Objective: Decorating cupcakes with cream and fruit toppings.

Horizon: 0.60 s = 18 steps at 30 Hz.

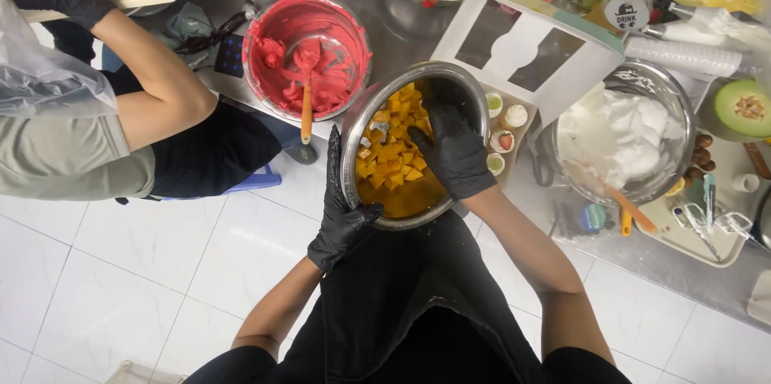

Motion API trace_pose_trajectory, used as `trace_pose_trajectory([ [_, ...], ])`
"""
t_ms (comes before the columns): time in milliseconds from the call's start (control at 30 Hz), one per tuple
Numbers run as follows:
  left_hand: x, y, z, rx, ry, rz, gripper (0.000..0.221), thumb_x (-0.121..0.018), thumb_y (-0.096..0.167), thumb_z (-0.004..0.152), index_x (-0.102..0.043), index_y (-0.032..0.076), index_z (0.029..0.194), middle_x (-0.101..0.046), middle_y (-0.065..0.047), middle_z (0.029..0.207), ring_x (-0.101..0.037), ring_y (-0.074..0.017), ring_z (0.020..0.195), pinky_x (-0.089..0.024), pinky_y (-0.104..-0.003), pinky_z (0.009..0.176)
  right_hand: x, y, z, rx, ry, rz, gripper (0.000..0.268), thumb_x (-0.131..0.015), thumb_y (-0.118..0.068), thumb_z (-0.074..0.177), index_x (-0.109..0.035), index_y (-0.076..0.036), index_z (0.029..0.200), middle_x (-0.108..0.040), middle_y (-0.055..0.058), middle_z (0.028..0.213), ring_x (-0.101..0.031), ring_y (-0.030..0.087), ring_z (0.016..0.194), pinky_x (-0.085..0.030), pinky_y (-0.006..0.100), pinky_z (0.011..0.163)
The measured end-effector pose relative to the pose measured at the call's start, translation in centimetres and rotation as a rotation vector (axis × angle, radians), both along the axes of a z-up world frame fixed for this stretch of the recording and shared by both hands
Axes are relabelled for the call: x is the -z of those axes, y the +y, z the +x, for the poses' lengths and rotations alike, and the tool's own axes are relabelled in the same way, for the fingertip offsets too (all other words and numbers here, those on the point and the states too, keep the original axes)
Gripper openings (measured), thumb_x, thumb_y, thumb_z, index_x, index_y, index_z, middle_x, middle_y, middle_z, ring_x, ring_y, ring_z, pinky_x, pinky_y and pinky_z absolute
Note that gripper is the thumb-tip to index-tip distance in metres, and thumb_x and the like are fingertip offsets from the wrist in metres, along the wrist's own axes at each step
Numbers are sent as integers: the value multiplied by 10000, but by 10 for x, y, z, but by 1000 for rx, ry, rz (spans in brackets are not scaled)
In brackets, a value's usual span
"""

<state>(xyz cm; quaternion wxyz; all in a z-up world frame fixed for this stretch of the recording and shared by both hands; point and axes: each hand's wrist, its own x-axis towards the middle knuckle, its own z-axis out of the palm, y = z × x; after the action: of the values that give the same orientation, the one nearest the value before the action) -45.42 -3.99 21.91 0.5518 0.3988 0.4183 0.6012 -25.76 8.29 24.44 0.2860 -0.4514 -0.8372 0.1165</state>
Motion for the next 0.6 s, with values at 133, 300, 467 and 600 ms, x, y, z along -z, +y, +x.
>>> trace_pose_trajectory([
  [133,19,3,-21,-54,13,-24,1294,-883,298,720,-54,92,1692,-199,-106,1741,-290,-286,1583,-259,-436,1316,9,-1,-26,57,61,-111,422,-801,-172,930,-614,-78,1296,-658,167,1190,-658,368,1070,-551,453,950],
  [300,21,16,-36,3,53,-21,1203,-846,189,750,-97,86,1687,-166,-96,1762,-209,-265,1624,-192,-424,1336,24,2,-35,22,68,-10,349,-799,-122,889,-703,-77,1221,-685,159,1187,-665,357,1101,-554,438,934],
  [467,22,25,-39,50,-2,-19,1200,-817,78,711,-117,103,1685,-192,-93,1735,-229,-246,1592,-215,-414,1310,15,7,-26,38,150,-143,297,-788,-106,879,-729,-79,1169,-698,124,1136,-694,296,1043,-577,384,898],
  [600,52,22,-40,85,-122,-187,1112,-767,-18,702,-202,87,1654,-350,-113,1619,-371,-251,1486,-376,-409,1200,-14,10,-14,96,369,-656,271,-765,-86,902,-732,-88,1171,-725,61,1086,-717,140,919,-606,271,808],
])
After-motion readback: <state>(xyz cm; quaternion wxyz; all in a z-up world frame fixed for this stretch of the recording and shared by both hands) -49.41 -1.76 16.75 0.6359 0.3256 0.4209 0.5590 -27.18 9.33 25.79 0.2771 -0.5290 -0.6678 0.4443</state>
